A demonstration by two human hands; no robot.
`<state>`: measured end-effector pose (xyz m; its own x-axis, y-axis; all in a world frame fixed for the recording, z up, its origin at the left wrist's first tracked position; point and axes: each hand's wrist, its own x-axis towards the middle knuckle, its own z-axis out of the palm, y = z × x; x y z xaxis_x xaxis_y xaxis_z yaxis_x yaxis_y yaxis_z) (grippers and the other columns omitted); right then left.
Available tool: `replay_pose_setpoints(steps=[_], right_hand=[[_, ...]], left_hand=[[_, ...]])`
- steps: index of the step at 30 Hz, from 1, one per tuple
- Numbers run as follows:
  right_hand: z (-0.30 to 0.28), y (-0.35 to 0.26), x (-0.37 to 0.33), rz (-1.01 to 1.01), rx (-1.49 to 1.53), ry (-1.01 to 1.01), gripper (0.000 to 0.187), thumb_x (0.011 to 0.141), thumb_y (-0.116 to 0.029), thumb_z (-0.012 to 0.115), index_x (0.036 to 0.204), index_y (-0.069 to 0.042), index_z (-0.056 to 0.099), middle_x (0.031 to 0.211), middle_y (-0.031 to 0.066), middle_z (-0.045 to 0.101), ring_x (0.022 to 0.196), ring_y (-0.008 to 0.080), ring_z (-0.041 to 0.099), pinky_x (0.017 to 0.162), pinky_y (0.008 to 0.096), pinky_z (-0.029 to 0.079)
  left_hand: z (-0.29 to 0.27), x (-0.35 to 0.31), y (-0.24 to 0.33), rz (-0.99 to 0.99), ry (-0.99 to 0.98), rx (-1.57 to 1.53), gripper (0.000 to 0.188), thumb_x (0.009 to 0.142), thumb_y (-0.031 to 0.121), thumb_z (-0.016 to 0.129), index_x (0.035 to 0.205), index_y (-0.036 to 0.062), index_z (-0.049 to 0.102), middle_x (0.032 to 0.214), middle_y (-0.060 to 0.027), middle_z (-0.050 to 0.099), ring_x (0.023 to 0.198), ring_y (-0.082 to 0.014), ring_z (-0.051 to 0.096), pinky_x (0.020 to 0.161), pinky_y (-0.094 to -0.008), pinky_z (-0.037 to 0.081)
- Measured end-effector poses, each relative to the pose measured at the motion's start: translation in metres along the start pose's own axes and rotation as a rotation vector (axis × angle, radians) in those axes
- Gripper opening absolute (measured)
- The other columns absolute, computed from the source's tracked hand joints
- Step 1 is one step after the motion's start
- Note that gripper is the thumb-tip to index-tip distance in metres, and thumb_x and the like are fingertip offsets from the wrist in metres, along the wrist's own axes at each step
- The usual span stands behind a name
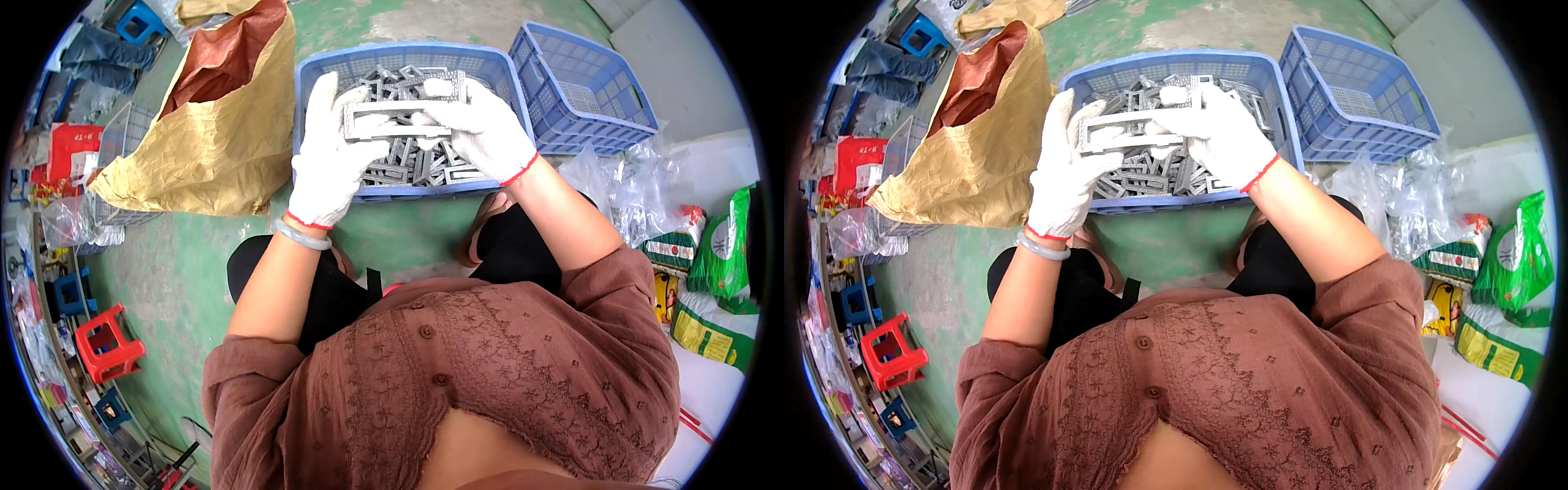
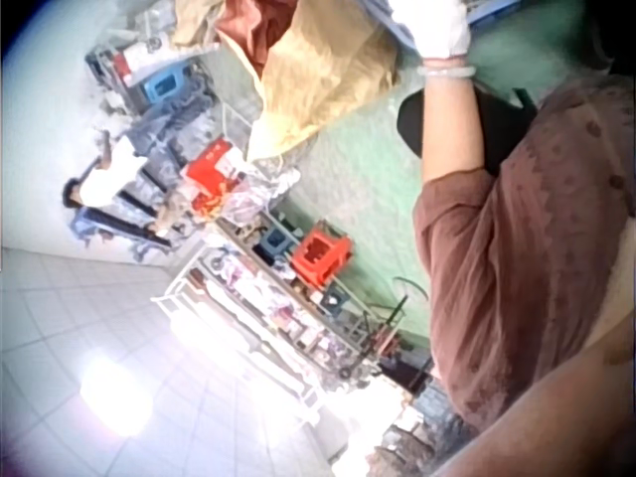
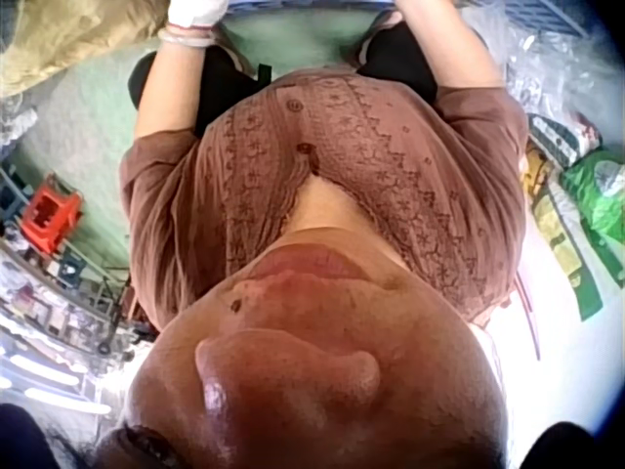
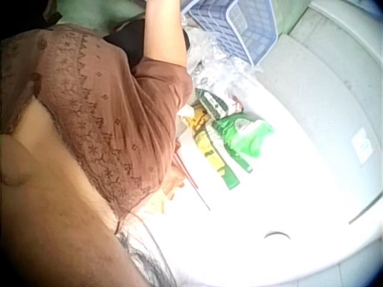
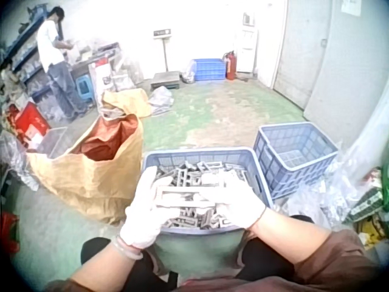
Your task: The person sits on the floor and repeatedly picks up small rectangular metal parts from a blue crate, inspects them, and places them into a yellow sack. The person handles the parts one by one or in small handfuls throughout the clip.
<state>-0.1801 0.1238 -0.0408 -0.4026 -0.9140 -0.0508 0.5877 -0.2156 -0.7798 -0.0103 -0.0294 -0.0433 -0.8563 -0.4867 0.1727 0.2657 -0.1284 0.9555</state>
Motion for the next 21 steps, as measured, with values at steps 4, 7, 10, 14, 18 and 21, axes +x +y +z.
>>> replay_pose_setpoints(steps=[4, 7, 10, 14, 18, 21], right_hand=[[0.0, 0.003, 0.004, -0.101, -0.15, 0.068, 0.033, 0.088, 0.0, 0.068, 0.117, 0.005, 0.053, 0.109, 0.0126, 0.063, 0.091, 0.0216, 0.068, 0.079, 0.0378, 0.057], [0.003, 0.004, -0.001, -0.181, -0.251, 0.119, 0.041, 0.085, 0.002, 0.069, 0.122, 0.006, 0.05, 0.111, 0.0129, 0.064, 0.095, 0.0205, 0.068, 0.082, 0.0347, 0.057], [0.009, -0.003, -0.009, -0.148, -0.347, 0.126, 0.045, 0.084, 0.004, 0.069, 0.124, 0.006, 0.05, 0.113, 0.013, 0.063, 0.097, 0.02, 0.067, 0.083, 0.0332, 0.056], [0.015, -0.006, -0.014, -0.173, -0.391, 0.07, 0.046, 0.082, 0.007, 0.069, 0.124, 0.005, 0.051, 0.112, 0.0126, 0.064, 0.097, 0.0194, 0.067, 0.082, 0.0325, 0.057], [0.019, -0.002, -0.013, -0.127, -0.218, -0.029, 0.045, 0.083, 0.006, 0.069, 0.124, 0.006, 0.052, 0.11, 0.0122, 0.065, 0.097, 0.0193, 0.067, 0.084, 0.0323, 0.056], [0.026, -0.011, -0.011, -0.066, -0.164, -0.213, 0.043, 0.09, -0.004, 0.066, 0.129, 0.008, 0.054, 0.101, 0.0117, 0.068, 0.095, 0.02, 0.068, 0.086, 0.033, 0.056]], left_hand=[[0.006, 0.0, 0.008, -0.115, -0.019, -0.299, 0.085, 0.081, -0.009, 0.065, 0.154, 0.0091, 0.025, 0.143, -0.0243, 0.042, 0.124, -0.0325, 0.055, 0.097, -0.0371, 0.054], [0.007, 0.001, 0.008, -0.208, 0.009, -0.417, 0.082, 0.08, -0.014, 0.061, 0.152, 0.0082, 0.028, 0.142, -0.0241, 0.044, 0.125, -0.0338, 0.055, 0.095, -0.0378, 0.056], [0.003, 0.001, 0.009, -0.249, 0.02, -0.416, 0.078, 0.078, -0.016, 0.059, 0.149, 0.0074, 0.036, 0.138, -0.023, 0.049, 0.122, -0.034, 0.056, 0.093, -0.0374, 0.057], [0.001, 0.002, 0.008, -0.224, 0.072, -0.439, 0.071, 0.075, -0.018, 0.054, 0.142, 0.0036, 0.044, 0.127, -0.022, 0.056, 0.114, -0.0322, 0.06, 0.084, -0.034, 0.058], [-0.009, 0.005, 0.003, -0.276, 0.136, -0.479, 0.064, 0.072, -0.013, 0.047, 0.135, -0.0014, 0.051, 0.116, -0.0227, 0.061, 0.102, -0.0317, 0.063, 0.075, -0.0328, 0.057], [-0.022, 0.005, -0.008, -0.323, 0.2, -0.57, 0.064, 0.069, -0.008, 0.043, 0.132, -0.0025, 0.054, 0.106, -0.0223, 0.062, 0.086, -0.0295, 0.062, 0.07, -0.0326, 0.054]])
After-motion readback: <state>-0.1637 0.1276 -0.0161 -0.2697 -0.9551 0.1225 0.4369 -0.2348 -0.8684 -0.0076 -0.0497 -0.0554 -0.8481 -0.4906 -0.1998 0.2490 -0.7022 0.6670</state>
